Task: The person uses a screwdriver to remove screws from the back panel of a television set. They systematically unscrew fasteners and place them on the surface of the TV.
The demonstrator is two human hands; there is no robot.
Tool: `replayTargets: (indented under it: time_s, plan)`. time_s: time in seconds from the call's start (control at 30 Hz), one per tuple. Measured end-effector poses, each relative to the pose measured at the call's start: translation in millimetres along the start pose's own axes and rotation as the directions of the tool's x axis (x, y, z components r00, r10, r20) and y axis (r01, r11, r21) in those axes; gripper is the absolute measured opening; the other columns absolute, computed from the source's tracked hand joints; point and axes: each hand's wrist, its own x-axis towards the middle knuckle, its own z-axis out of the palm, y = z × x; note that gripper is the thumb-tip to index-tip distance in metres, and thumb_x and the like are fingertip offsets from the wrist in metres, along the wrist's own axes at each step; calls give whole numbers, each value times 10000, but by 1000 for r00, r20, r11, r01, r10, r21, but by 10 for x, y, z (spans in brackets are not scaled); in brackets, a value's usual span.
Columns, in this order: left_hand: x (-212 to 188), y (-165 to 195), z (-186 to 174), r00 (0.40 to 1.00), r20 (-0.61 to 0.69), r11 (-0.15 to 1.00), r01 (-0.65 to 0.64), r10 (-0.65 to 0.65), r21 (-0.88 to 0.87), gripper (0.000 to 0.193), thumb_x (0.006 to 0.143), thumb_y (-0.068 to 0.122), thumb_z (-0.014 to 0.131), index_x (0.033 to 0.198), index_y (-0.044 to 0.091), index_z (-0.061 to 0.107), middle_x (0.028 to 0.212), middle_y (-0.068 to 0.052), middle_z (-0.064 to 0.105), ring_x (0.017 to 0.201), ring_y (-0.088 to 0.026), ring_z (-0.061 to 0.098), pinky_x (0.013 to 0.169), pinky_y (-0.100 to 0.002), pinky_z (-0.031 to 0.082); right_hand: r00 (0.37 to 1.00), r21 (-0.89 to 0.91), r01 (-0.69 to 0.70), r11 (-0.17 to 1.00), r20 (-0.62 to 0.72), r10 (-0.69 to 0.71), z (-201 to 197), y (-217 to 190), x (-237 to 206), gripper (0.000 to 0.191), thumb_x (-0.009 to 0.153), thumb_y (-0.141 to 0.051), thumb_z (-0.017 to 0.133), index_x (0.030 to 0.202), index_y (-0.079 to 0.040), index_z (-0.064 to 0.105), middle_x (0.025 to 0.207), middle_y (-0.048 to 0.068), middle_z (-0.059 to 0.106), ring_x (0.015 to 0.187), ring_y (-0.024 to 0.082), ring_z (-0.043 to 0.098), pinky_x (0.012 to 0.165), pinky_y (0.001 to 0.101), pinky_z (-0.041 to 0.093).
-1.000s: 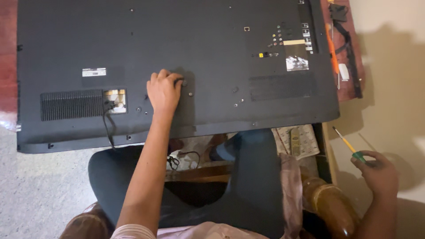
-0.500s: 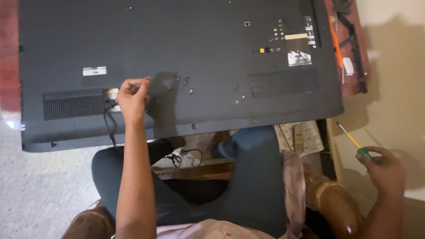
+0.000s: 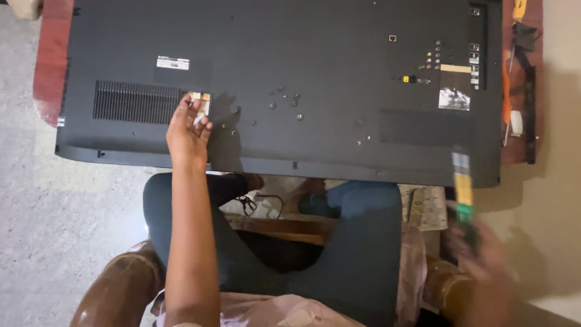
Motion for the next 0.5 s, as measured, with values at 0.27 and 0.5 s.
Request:
replayTargets:
  time_s: [0.27, 0.5]
  plan:
    - [-234, -176, 290, 885, 323, 667, -464, 334, 582, 217, 969, 230, 766, 1150, 112, 774, 1098, -53, 769, 802, -162, 670, 689, -302, 494, 996, -194, -23, 981, 83, 40, 1355, 163, 775, 433, 1071, -310, 498, 1376, -11, 570, 755, 53, 646, 536, 76, 523, 448, 211, 401]
    - [-543, -365, 733, 581, 700, -183, -701, 415, 690, 261, 801, 175, 829, 1058, 141, 813, 977, -67, 714, 903, -310, 619, 796, -414, 508, 944, -431, -94, 897, -324, -57, 1018, 85, 246, 400, 1060, -296, 496, 1364, -55, 598, 848, 19, 630, 667, 73, 552, 546, 222, 397]
